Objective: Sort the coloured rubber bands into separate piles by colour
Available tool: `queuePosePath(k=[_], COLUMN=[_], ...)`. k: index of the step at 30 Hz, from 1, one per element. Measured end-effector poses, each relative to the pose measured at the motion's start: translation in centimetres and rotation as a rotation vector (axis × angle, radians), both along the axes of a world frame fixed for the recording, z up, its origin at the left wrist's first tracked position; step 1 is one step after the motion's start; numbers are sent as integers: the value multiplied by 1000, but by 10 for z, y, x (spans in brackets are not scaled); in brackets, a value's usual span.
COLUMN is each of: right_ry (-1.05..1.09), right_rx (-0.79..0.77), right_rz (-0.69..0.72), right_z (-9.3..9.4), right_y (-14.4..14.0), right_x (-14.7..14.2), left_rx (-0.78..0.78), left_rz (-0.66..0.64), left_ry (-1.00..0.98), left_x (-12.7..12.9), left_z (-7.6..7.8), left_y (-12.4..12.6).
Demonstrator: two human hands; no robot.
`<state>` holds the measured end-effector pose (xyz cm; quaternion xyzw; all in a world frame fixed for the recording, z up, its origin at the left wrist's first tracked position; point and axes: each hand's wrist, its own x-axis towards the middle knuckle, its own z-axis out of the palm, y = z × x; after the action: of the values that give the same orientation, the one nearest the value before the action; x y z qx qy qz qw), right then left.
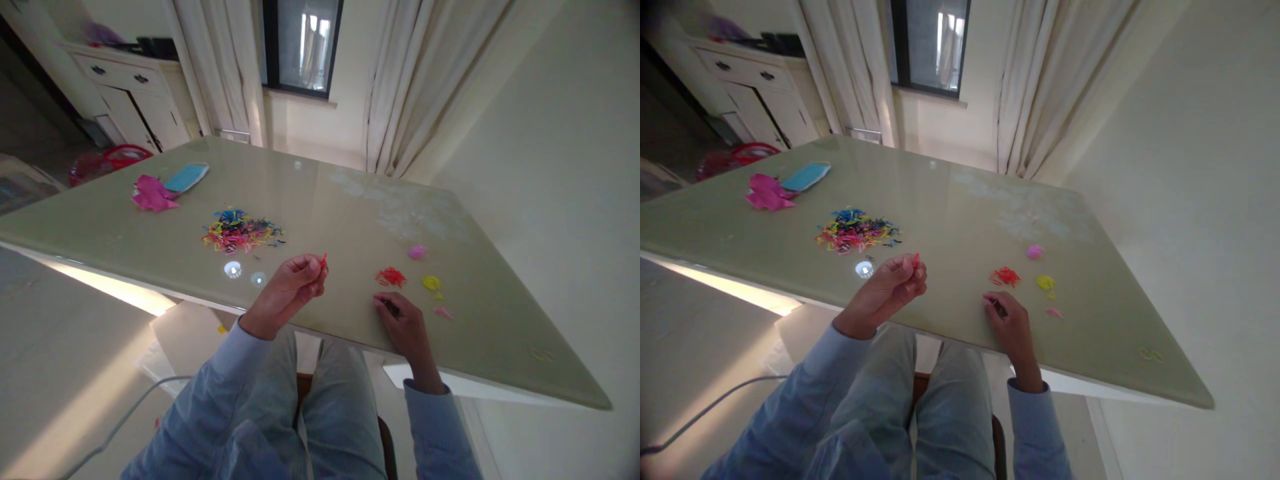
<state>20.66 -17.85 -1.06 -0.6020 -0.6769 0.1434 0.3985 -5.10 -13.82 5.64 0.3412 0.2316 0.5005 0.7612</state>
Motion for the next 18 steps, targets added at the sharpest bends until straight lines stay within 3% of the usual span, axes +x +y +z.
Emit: queuePosePath(k=[4,8,12,18], right_ry=[22,-15,-55,-71], right_rx=[2,21,24,3], right_rz=[-3,19,50,59], right_z=[0,0,1,-4], right_y=[-1,-2,-2,-2], right_x=[-2,-5,-7,-5], left_rx=[4,92,326,794], left_rz=[-42,20,110,107], left_ry=[32,254,553,1054], left_x=[18,39,71,120], left_z=[-2,-4,-12,-27], left_y=[5,19,37,56])
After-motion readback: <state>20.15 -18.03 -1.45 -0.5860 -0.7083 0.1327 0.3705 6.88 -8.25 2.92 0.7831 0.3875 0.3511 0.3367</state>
